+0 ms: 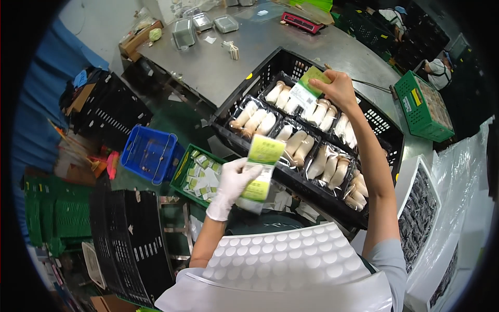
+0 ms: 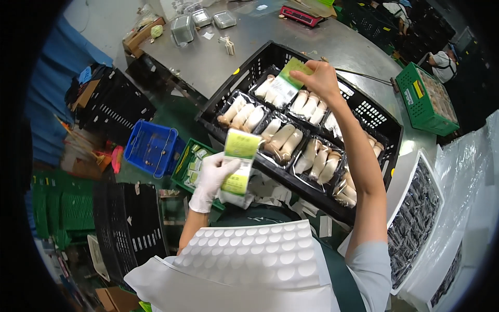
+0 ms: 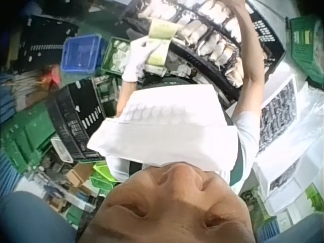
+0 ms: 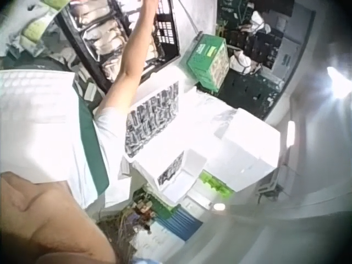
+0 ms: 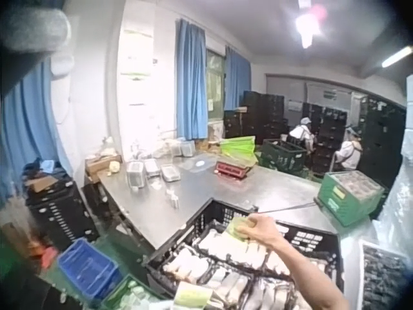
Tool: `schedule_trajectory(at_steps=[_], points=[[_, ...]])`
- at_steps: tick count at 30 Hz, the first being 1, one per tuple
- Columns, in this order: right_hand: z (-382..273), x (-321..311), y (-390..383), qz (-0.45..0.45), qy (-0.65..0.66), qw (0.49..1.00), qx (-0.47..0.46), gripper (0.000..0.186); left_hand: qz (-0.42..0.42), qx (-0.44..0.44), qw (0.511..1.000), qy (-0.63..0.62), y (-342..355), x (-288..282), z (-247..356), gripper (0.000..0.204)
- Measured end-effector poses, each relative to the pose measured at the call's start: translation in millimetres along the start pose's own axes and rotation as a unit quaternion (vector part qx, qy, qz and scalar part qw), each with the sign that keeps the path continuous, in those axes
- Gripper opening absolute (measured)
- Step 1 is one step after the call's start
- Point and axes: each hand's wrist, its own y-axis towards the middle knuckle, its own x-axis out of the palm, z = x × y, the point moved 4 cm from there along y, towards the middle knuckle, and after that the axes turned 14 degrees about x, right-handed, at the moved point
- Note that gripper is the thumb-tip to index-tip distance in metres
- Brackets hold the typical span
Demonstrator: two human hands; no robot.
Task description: The person packs trays of mushrooms into a foam container and applies labels and stickers to the mushroom packages by hand.
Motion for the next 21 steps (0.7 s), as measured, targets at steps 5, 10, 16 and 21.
schedule_trajectory(at_steps=[5,10,16,21], points=[[27.5,69.6,57.8,-0.060,-0.128,0.989,0.041,0.055,0.007,0.058,0.995,-0.082,25.7,-58.2,13.7,0.022],[56.8,132.9,80.7,-0.101,-0.207,0.972,0.040,0.067,0.016,0.038,0.993,-0.111,49.0,-58.6,27.1,0.030],[41.9,130.7,64.1,0.070,-0.387,0.919,-0.038,0.061,-0.024,0.032,0.998,-0.046,69.8,-51.3,30.9,0.026],[-9.1,98.0,11.5,-0.197,-0.018,0.980,0.028,0.040,-0.007,0.173,0.985,-0.022,84.4,-30.6,38.9,0.042]])
